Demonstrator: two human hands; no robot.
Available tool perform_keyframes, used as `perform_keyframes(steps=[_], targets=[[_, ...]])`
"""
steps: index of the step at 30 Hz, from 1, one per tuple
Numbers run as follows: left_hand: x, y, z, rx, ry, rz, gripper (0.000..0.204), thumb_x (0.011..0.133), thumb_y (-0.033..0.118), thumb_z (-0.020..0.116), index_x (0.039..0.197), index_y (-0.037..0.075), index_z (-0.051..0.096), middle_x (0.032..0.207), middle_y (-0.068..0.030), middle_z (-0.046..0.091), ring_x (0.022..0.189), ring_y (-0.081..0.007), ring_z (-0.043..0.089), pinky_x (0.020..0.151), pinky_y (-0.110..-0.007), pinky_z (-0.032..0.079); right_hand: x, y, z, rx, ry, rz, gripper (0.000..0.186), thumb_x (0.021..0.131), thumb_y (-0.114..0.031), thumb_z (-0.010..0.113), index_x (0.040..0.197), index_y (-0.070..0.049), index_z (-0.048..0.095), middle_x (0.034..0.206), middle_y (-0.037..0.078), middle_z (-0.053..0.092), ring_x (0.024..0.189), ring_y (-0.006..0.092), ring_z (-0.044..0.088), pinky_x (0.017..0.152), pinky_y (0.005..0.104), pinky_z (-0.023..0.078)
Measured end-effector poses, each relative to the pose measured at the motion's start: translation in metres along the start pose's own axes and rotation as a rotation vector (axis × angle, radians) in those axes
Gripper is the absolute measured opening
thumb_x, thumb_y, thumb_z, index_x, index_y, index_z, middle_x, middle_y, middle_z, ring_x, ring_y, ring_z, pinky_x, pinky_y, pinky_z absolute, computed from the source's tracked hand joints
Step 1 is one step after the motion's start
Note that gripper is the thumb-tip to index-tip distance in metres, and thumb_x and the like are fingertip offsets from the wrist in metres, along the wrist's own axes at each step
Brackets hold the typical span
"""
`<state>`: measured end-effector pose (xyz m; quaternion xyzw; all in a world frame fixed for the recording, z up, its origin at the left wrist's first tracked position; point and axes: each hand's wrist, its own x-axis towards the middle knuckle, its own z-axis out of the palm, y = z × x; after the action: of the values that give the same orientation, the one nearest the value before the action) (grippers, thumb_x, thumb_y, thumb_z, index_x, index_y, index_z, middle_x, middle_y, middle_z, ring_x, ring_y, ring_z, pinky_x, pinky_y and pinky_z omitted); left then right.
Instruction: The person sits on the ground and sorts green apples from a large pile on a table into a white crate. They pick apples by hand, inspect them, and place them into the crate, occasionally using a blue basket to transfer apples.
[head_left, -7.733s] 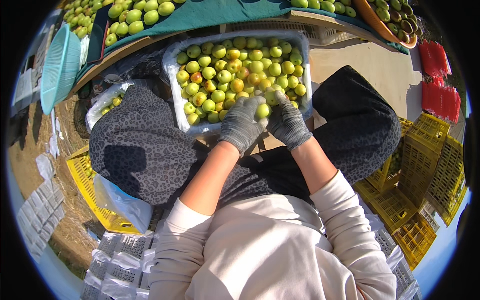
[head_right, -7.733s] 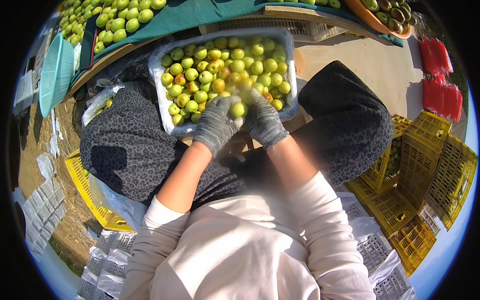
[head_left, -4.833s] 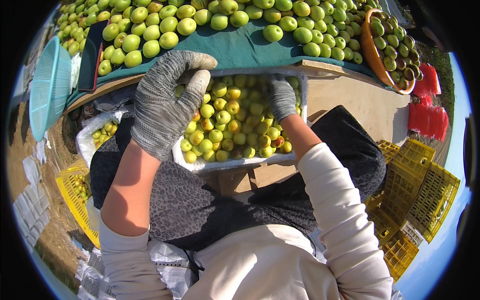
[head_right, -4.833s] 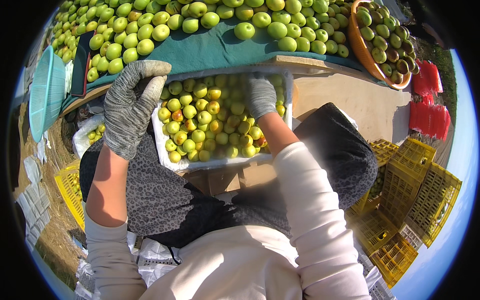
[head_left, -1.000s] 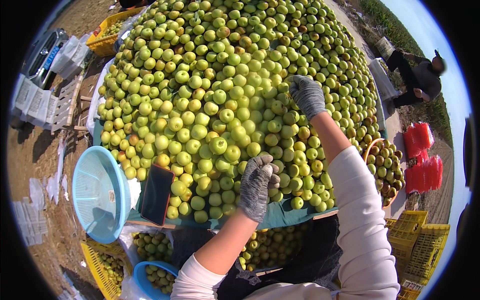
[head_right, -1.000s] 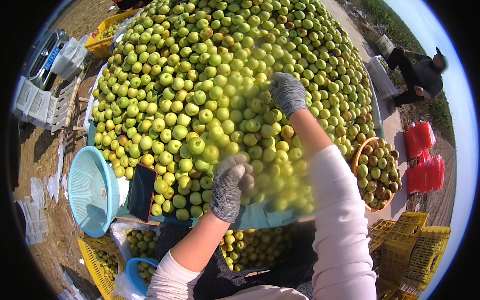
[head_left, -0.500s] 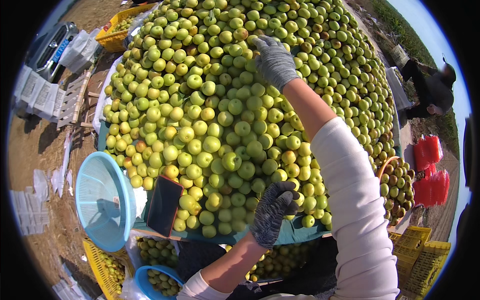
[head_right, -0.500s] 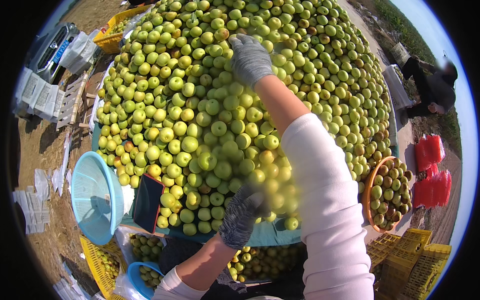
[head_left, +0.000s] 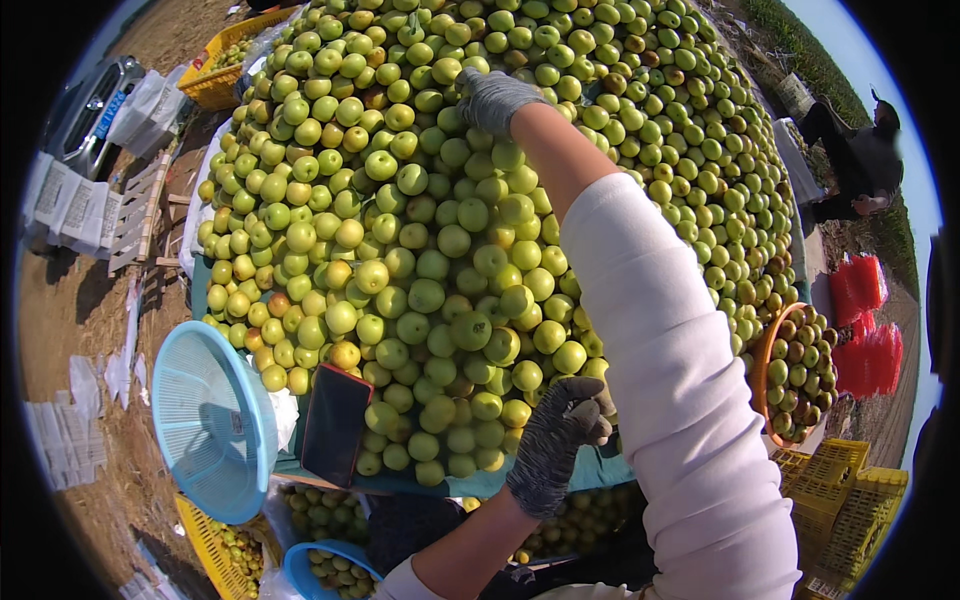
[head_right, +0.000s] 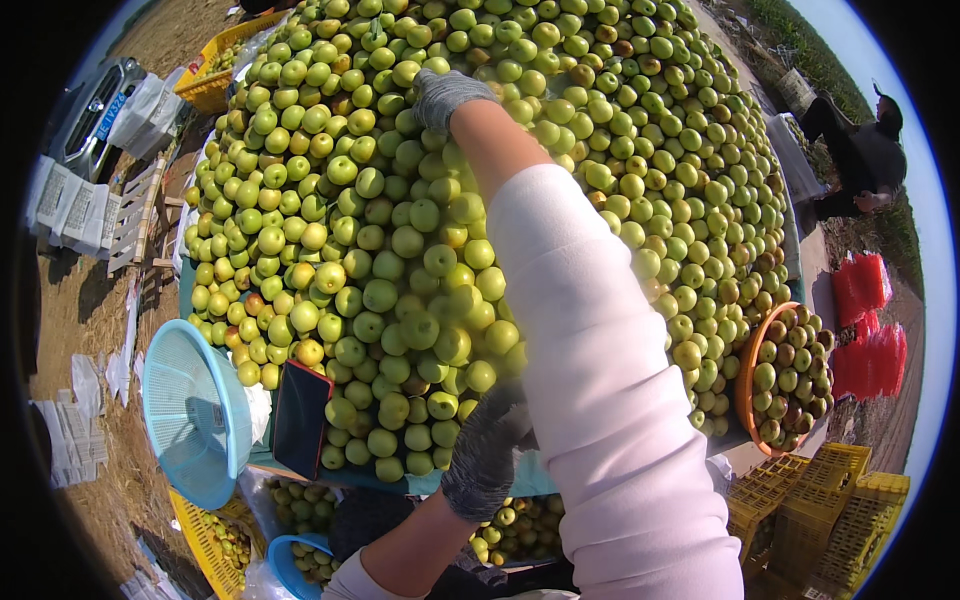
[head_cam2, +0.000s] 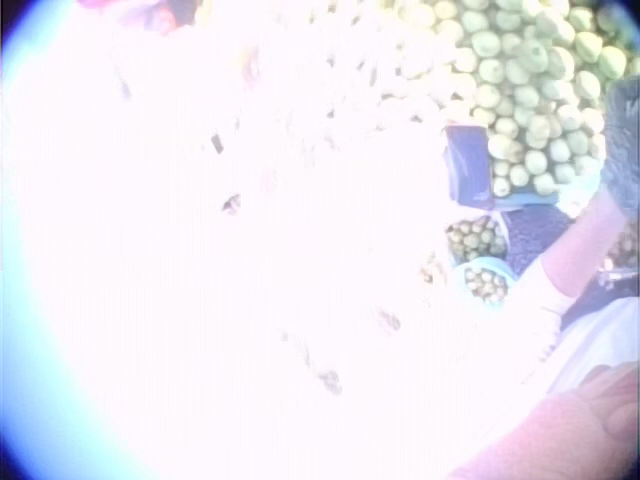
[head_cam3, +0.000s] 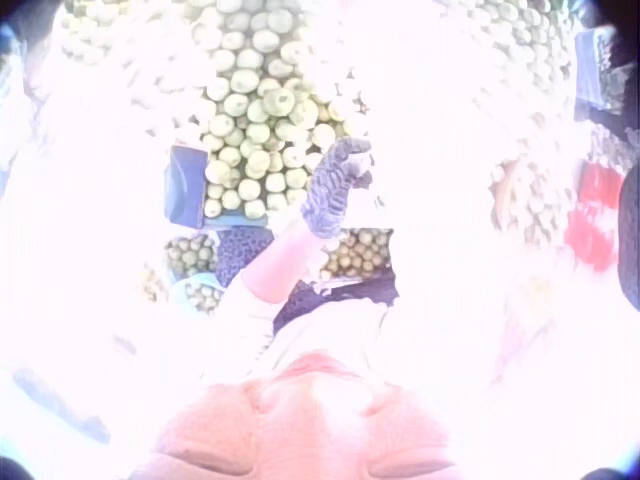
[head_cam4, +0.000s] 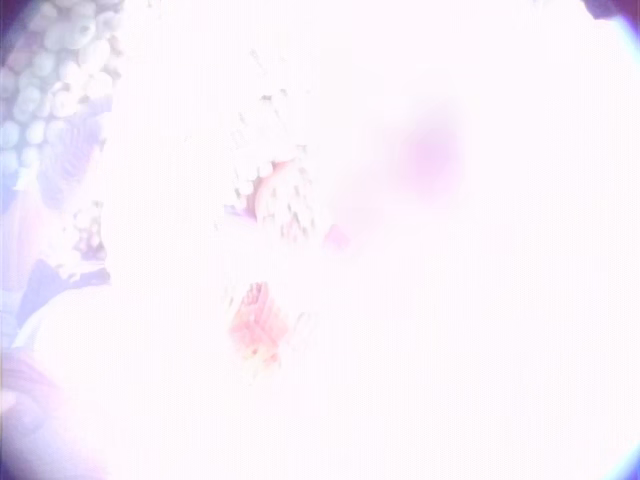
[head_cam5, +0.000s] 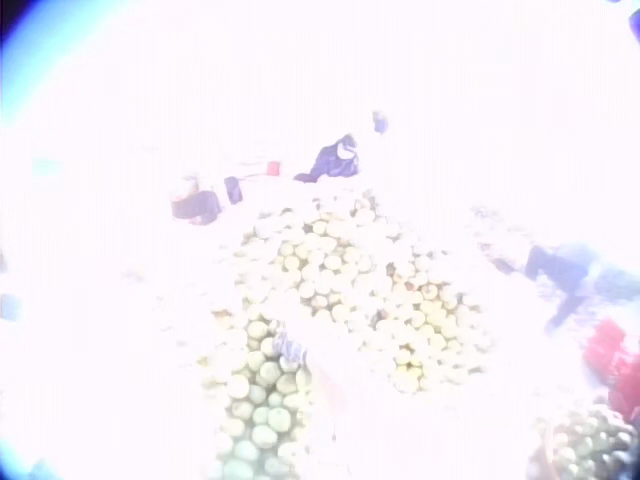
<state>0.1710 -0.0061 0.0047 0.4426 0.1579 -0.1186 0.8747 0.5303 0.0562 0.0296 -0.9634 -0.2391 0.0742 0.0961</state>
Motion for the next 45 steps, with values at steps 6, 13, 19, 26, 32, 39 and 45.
perform_keyframes(steps=[6,13,19,26,32,39,45], targets=[[0.005,0.015,0.003,-0.481,0.166,0.013,0.032,0.096,0.021,0.052,0.123,0.004,0.05,0.1,-0.0078,0.063,0.075,-0.0127,0.059,0.07,-0.028,0.052,-0.106,0.001,-0.001,-0.028,0.296,-0.331,0.027,0.077,-0.028,0.064,0.097,-0.009,0.06,0.087,0.012,0.062,0.086,0.0312,0.062,0.074,0.0431,0.051],[0.014,0.023,-0.005,-0.738,0.33,0.033,0.045,0.096,0.042,0.049,0.128,0.01,0.047,0.114,-0.0093,0.056,0.09,-0.0223,0.061,0.078,-0.037,0.055,-0.232,0.05,0.003,0.675,-0.251,-0.572,0.034,0.09,-0.033,0.06,0.114,-0.009,0.063,0.103,0.014,0.063,0.098,0.0296,0.063,0.088,0.0404,0.05],[0.015,0.019,0.0,-0.578,0.153,0.041,0.016,0.09,0.015,0.061,0.104,0.007,0.057,0.082,-0.0049,0.06,0.068,-0.0151,0.059,0.057,-0.026,0.05,-0.159,0.196,-0.009,-0.192,0.329,0.487,0.027,0.088,-0.03,0.059,0.106,-0.01,0.065,0.102,0.018,0.064,0.095,0.0326,0.062,0.085,0.0436,0.05],[0.013,0.014,0.001,-0.54,0.043,-0.025,0.021,0.092,0.022,0.059,0.105,0.005,0.058,0.08,-0.0069,0.06,0.063,-0.0154,0.059,0.05,-0.026,0.047,-0.132,0.213,0.013,-0.42,0.201,0.488,0.049,0.091,-0.045,0.045,0.105,-0.004,0.067,0.113,0.021,0.06,0.106,0.0339,0.057,0.094,0.0425,0.045],[0.012,0.015,0.005,-0.482,0.064,-0.068,0.025,0.09,0.019,0.059,0.109,0.003,0.059,0.085,-0.008,0.062,0.069,-0.0158,0.061,0.057,-0.027,0.052,-0.136,0.207,-0.008,-0.431,0.009,0.281,0.051,0.09,-0.047,0.047,0.106,-0.004,0.068,0.114,0.019,0.061,0.105,0.0328,0.059,0.094,0.0426,0.047],[0.014,0.006,0.004,-0.401,0.072,-0.077,0.031,0.082,0.011,0.063,0.112,0.004,0.058,0.098,-0.0092,0.062,0.079,-0.017,0.062,0.068,-0.029,0.053,-0.121,0.222,0.009,-0.14,0.039,0.332,0.051,0.083,-0.046,0.057,0.105,-0.001,0.067,0.102,0.021,0.067,0.1,0.0329,0.063,0.088,0.0413,0.05],[0.014,0.003,0.004,-0.426,0.082,-0.085,0.029,0.085,0.009,0.059,0.112,0.001,0.059,0.101,-0.0093,0.062,0.078,-0.0147,0.062,0.07,-0.027,0.054,-0.111,0.244,0.015,0.295,-0.041,0.373,0.05,0.083,-0.04,0.061,0.117,-0.003,0.061,0.109,0.017,0.064,0.1,0.026,0.061,0.089,0.0376,0.048]])
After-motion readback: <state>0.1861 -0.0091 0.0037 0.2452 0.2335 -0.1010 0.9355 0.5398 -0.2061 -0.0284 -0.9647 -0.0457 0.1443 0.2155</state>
